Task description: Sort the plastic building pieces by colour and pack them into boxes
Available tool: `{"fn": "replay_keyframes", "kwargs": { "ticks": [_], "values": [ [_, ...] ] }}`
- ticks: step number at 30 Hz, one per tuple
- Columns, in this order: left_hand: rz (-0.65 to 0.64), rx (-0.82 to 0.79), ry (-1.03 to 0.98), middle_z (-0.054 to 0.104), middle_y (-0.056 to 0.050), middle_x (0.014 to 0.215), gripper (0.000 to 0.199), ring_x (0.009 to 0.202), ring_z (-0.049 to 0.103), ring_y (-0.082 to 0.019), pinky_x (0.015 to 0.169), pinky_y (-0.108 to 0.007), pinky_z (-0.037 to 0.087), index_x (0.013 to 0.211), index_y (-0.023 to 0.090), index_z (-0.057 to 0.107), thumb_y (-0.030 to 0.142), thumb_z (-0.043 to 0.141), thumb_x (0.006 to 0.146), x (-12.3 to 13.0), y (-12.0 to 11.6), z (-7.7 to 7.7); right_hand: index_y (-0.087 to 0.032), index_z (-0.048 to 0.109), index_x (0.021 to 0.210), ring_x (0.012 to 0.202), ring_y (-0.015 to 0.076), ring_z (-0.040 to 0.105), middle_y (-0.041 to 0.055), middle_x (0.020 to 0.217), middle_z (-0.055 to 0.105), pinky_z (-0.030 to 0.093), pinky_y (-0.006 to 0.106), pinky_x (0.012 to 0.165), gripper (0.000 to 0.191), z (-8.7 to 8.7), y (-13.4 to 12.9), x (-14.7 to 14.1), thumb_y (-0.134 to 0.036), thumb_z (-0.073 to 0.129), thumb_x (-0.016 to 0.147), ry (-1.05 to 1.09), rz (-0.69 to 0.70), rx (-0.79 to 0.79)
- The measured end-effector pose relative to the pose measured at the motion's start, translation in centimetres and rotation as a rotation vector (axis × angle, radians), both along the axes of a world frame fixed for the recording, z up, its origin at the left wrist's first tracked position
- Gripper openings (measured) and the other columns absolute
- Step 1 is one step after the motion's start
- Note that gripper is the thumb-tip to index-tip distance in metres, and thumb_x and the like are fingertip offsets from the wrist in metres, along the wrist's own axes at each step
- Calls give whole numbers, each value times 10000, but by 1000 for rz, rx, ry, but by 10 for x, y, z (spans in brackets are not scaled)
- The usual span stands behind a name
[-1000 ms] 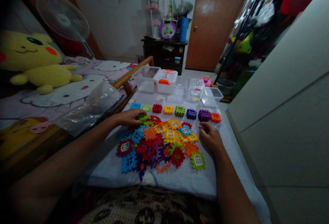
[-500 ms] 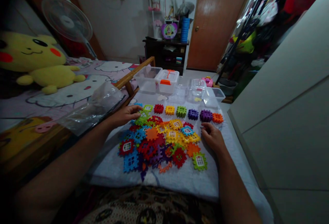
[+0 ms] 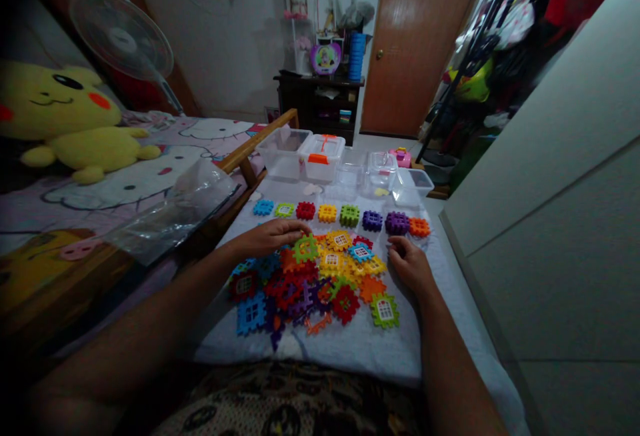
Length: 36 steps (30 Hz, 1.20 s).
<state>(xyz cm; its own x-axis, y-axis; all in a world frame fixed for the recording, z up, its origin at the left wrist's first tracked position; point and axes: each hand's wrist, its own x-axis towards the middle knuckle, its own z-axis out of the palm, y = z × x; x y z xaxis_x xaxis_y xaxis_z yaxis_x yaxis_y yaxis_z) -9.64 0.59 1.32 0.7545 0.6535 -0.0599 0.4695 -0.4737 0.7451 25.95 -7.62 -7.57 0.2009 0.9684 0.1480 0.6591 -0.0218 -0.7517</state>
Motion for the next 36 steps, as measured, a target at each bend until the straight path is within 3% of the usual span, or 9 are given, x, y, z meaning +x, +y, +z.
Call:
{"fn": "replay_keyframes", "kwargs": {
  "ticks": [5, 12, 15, 19, 26, 31, 36],
  "values": [
    [30, 157, -33, 636, -86, 1200, 311, 1149, 571, -218, 1042, -368, 422, 1102, 191, 639, 330, 424, 927, 4, 4, 0, -168, 668, 1031, 717, 201, 619, 59, 816, 680, 490, 339, 691, 364, -1, 0, 0, -397, 550, 773, 18, 1, 3],
    [375, 175, 30, 617, -86, 1250, 403, 1162, 575, -235, 1059, -390, 423, 1205, 173, 604, 358, 402, 909, -54, 24, -3, -187, 675, 1016, 693, 198, 614, 46, 780, 687, 487, 332, 670, 335, -1, 0, 0, -372, 551, 767, -3, -1, 8],
    [351, 193, 154, 601, -104, 1300, 430, 1196, 563, -247, 1071, -395, 415, 1220, 152, 604, 341, 399, 894, -74, 25, -15, -190, 681, 1014, 721, 207, 631, 54, 812, 702, 492, 342, 694, 334, -1, 1, 1, -370, 560, 760, -10, -17, -3],
    [255, 259, 312, 581, -107, 1359, 444, 1278, 510, -254, 1120, -400, 367, 1258, 164, 589, 290, 466, 851, -82, 22, -30, -191, 683, 1016, 694, 201, 625, 43, 781, 693, 487, 336, 674, 331, -2, 1, 2, -370, 562, 765, -20, -19, 8],
    [226, 317, 436, 557, -117, 1401, 559, 1327, 464, -284, 1140, -417, 338, 1334, 167, 542, 245, 588, 783, -72, 22, -30, -190, 678, 1019, 686, 200, 616, 44, 775, 679, 482, 334, 658, 340, -3, 1, 2, -391, 553, 774, -21, -7, 6],
    [251, 308, 399, 616, -122, 1258, 581, 1210, 553, -281, 1073, -385, 410, 1281, 148, 576, 221, 634, 707, -70, 26, -27, -191, 679, 1021, 688, 199, 612, 49, 786, 688, 485, 335, 666, 335, -2, 1, 0, -381, 554, 775, -17, -7, 19],
    [281, 281, 319, 665, -60, 991, 284, 922, 640, -223, 861, -340, 507, 1022, 180, 656, 256, 564, 765, -75, 27, -19, -192, 675, 1007, 693, 197, 613, 54, 809, 695, 484, 333, 662, 328, -1, 0, -1, -386, 553, 773, 11, 4, 39]
  ]
}}
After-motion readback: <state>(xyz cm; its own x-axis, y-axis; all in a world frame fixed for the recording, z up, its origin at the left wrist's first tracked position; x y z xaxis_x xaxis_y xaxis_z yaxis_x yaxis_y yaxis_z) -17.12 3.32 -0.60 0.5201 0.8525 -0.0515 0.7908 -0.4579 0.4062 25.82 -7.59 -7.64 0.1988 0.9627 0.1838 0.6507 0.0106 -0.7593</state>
